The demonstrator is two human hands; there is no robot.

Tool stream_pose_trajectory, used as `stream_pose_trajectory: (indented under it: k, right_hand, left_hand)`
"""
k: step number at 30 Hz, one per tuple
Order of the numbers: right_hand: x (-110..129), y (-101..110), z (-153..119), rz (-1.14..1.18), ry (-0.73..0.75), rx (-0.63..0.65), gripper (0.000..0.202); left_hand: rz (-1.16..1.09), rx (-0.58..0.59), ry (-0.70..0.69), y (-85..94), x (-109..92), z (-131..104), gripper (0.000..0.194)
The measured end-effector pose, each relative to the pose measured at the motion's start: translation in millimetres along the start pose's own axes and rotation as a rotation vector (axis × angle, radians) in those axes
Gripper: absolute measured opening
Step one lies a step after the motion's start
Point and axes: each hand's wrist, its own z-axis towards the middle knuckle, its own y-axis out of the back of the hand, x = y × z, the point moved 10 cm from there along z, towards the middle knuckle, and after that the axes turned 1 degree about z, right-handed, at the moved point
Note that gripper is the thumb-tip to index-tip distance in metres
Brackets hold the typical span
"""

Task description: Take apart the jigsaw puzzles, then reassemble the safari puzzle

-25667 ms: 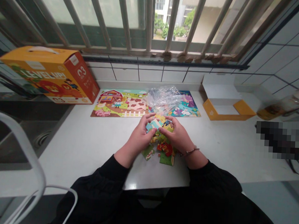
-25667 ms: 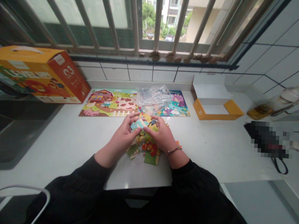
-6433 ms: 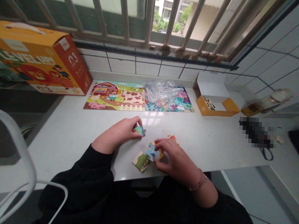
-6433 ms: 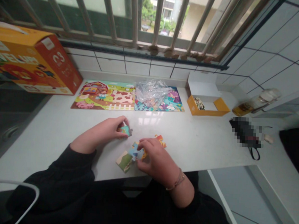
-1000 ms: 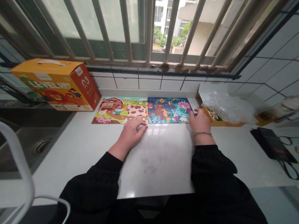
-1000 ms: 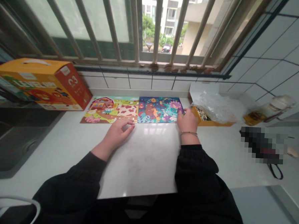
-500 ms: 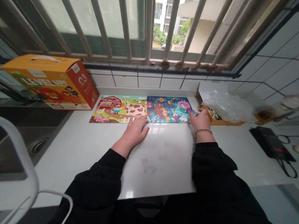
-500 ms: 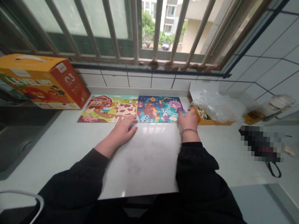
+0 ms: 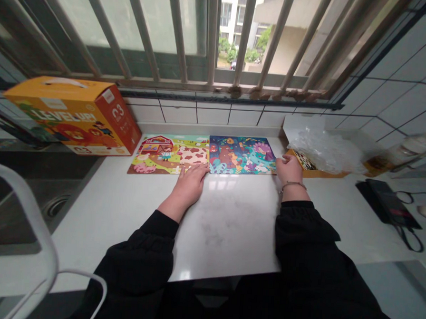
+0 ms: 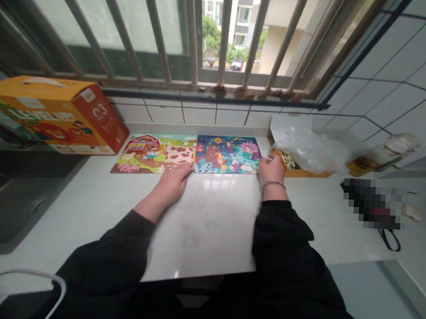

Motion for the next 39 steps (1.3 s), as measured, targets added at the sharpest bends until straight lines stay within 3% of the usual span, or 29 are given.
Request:
stream_pose_trajectory:
  k: [9, 22, 30, 39]
  right_hand:
    - [-1, -8, 7, 0.092, 0.012, 0.022, 0.046]
    - [-4, -13, 3, 0.02, 0.015, 0.051, 0.039]
    - [-11, -6, 9, 0.337, -0.036, -0.061, 0.03]
    - [-25, -31, 11, 0.768, -0.175, -0.055, 0.035]
  left_hand:
    - [0.033, -0.008, -0.007, -0.7, 4, -2, 0.05]
    - [0.1, 0.032, -0.006, -2.8, -1, -5, 0.051]
    - [0.123, 0.055, 0.001, -4.1, -4, -7, 0.054]
    - [0.087, 0.045, -0.01, -3.8, -5, -7, 0.05]
